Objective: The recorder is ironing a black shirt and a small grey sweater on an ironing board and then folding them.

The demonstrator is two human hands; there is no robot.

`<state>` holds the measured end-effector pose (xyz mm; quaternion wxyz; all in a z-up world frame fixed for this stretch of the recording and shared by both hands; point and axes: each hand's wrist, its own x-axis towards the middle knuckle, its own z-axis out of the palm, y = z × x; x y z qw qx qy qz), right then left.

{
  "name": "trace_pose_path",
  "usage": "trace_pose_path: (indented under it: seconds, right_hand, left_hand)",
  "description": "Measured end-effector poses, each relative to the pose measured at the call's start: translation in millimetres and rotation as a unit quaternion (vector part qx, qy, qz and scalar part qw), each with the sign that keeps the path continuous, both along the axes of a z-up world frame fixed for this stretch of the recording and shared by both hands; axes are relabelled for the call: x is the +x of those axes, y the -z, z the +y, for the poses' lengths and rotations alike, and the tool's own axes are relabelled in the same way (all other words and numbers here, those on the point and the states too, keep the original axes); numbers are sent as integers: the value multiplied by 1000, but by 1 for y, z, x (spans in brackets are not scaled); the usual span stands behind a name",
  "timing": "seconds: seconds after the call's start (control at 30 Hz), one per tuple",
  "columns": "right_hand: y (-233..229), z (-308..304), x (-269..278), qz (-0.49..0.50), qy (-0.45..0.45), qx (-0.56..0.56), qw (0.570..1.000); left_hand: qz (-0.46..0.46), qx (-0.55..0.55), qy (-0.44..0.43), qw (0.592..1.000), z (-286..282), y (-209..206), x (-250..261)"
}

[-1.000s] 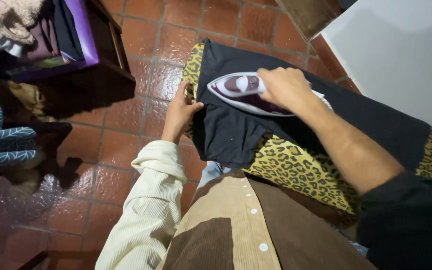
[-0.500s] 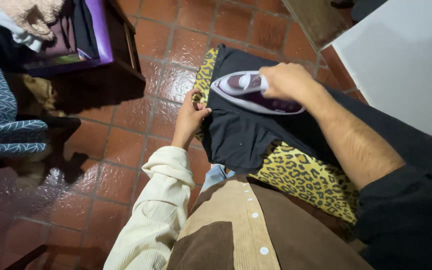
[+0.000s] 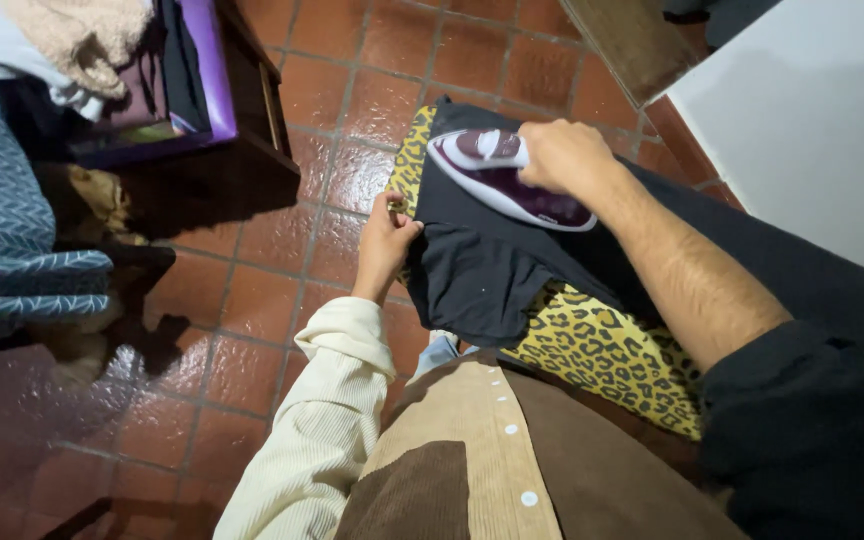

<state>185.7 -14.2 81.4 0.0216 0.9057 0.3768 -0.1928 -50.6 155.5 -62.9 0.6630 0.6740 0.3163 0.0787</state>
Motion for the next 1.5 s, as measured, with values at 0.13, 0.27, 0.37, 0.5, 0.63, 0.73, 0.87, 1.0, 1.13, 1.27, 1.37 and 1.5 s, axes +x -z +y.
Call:
trace_pose_path:
  seconds: [0.13, 0.27, 0.37, 0.5, 0.63, 0.73, 0.87, 1.0, 1.13, 1.27, 1.37, 1.5]
  right_hand:
    - [-3, -43, -10, 19, -18, -7, 1000]
    - [-9, -95, 0, 1, 12, -13, 1000]
    - [-8, -142, 7, -6, 59, -18, 998]
    - [-12, -203, 7, 1, 116, 2, 993]
    - [-14, -267, 7, 18, 167, 25, 986]
    - [-10, -309, 5, 34, 178, 2, 983]
    - [-3, -327, 3, 46, 172, -54, 983]
    - [-12, -295, -8, 34, 143, -62, 987]
    - [-14, -250, -11, 4, 123, -69, 990]
    - [-13, -236, -15, -15, 144, -52, 988]
    - [-8, -253, -9, -7, 175, -63, 983]
    - [5, -314, 3, -8, 211, -66, 975]
  left_hand:
    - [2, 14, 8, 1000, 2, 11, 0]
    - [17, 152, 30, 988, 0, 2, 8]
    - [14, 363, 56, 930, -21, -60, 23]
    - [-37, 453, 117, 883, -52, -64, 52]
    - [-104, 505, 206, 832, -80, -36, 81]
    - [-108, 536, 246, 800, -88, -21, 90]
    - [-74, 568, 272, 773, -84, 3, 95]
    - [-57, 577, 285, 763, -81, 9, 91]
    - [-46, 583, 279, 762, -77, 6, 96]
    - [-29, 585, 277, 762, -78, 4, 89]
    - [-28, 590, 276, 758, -77, 4, 91]
    - [-26, 592, 276, 757, -77, 4, 91]
